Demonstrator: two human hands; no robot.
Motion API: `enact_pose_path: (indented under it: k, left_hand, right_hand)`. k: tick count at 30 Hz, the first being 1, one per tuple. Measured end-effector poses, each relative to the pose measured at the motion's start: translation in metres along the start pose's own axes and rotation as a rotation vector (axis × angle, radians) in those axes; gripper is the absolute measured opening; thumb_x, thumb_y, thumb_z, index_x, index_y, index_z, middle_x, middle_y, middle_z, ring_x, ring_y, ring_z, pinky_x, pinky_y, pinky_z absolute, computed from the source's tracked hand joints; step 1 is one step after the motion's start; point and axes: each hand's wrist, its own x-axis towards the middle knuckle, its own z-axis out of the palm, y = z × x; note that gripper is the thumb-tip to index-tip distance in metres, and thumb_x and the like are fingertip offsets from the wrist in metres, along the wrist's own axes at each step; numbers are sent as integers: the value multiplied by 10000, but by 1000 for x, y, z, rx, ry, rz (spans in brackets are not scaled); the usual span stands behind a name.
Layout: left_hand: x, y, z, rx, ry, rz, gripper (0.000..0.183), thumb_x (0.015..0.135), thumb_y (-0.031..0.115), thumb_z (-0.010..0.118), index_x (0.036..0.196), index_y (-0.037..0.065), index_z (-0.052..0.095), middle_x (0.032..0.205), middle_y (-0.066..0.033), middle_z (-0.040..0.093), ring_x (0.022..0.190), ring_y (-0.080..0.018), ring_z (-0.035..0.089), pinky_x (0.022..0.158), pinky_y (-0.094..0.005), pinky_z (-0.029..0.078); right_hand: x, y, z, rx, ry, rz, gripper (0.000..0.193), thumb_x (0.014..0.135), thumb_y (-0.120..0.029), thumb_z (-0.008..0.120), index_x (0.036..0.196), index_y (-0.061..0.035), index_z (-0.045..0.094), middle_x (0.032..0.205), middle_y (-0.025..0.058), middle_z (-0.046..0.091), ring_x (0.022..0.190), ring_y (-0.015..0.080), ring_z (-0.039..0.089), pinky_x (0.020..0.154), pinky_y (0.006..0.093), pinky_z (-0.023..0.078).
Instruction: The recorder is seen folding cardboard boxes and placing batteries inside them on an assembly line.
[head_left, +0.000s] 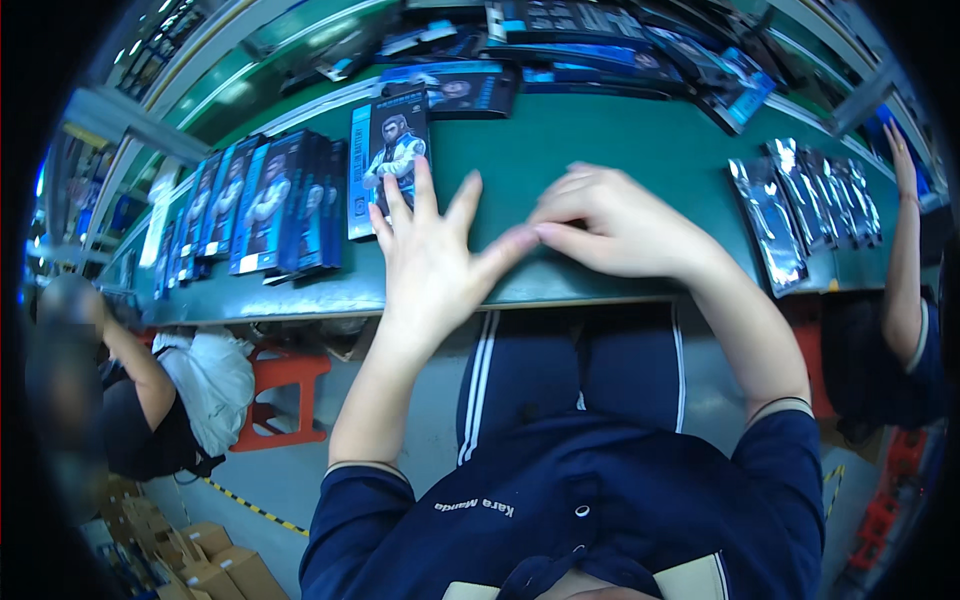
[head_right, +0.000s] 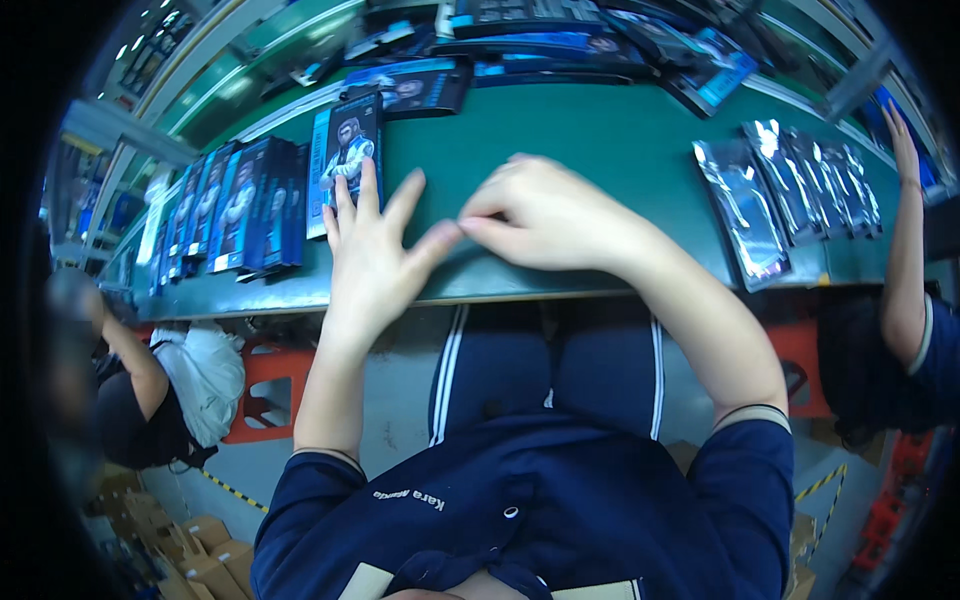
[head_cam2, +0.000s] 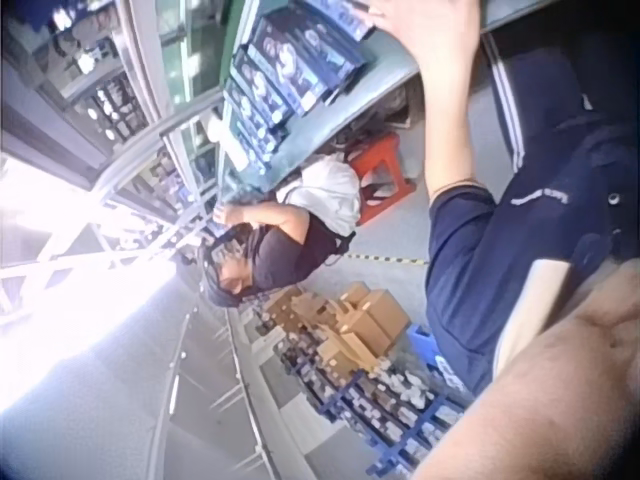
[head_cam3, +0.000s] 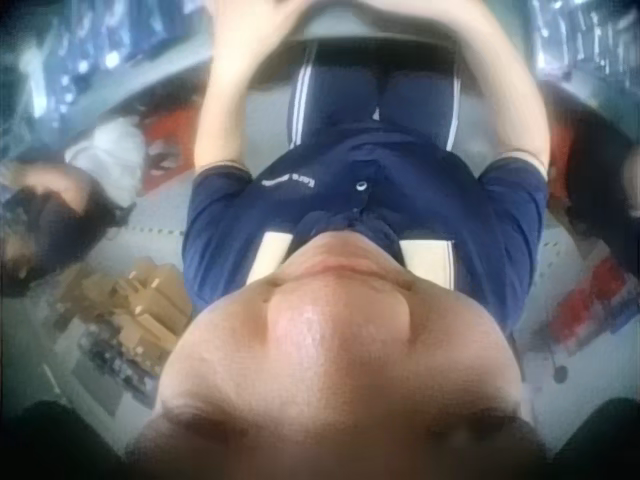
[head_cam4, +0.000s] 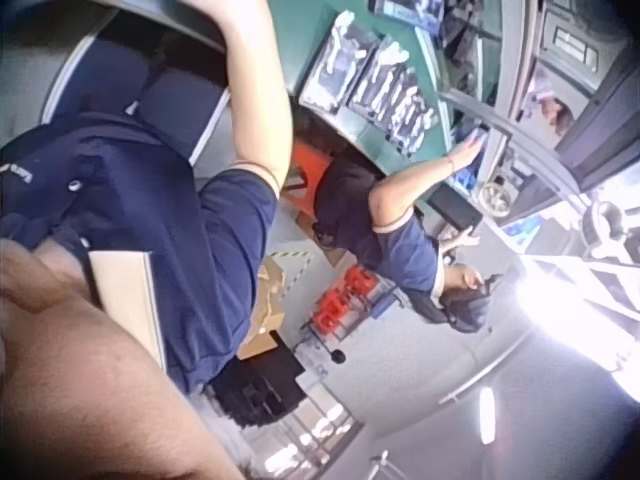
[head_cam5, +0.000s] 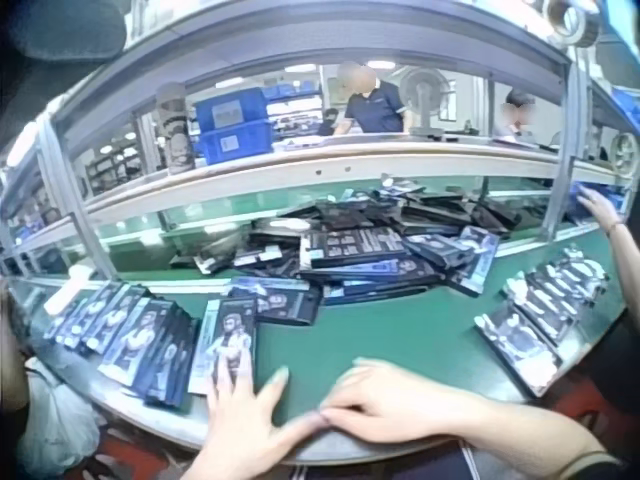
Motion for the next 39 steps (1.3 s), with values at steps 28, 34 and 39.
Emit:
enact_pose_path:
  k: [28,34,39]
  left_hand:
    - [29,83,-48,-669,-92,357,1033,476,312,919,1369,73,460,1259,-186,512,1158,-350,542,1000,-434,434]
    - [26,77,-45,-976,183,646,1042,452,337,904,1362,96,456,1343,-207,437,1183,-354,508,967,-435,438]
    - [25,74,-42,-1037,58,638,1174,445,407,925,1435,32,418,1276,-185,525,1188,-321,524,937,-409,452]
  right_hand:
    - [-161,-56,9,760,1421,369,661,895,-4,651,1472,10,329,1112,107,629,796,109,660,446,210,495]
    - [-156,-54,2,1015,1311,440,631,887,-13,655,1458,2,385,1095,103,638,687,73,615,423,190,435]
    - [-151,-72,-9,664,1446,108,636,896,19,617,1474,11,353,1135,117,629,805,109,652,536,199,504]
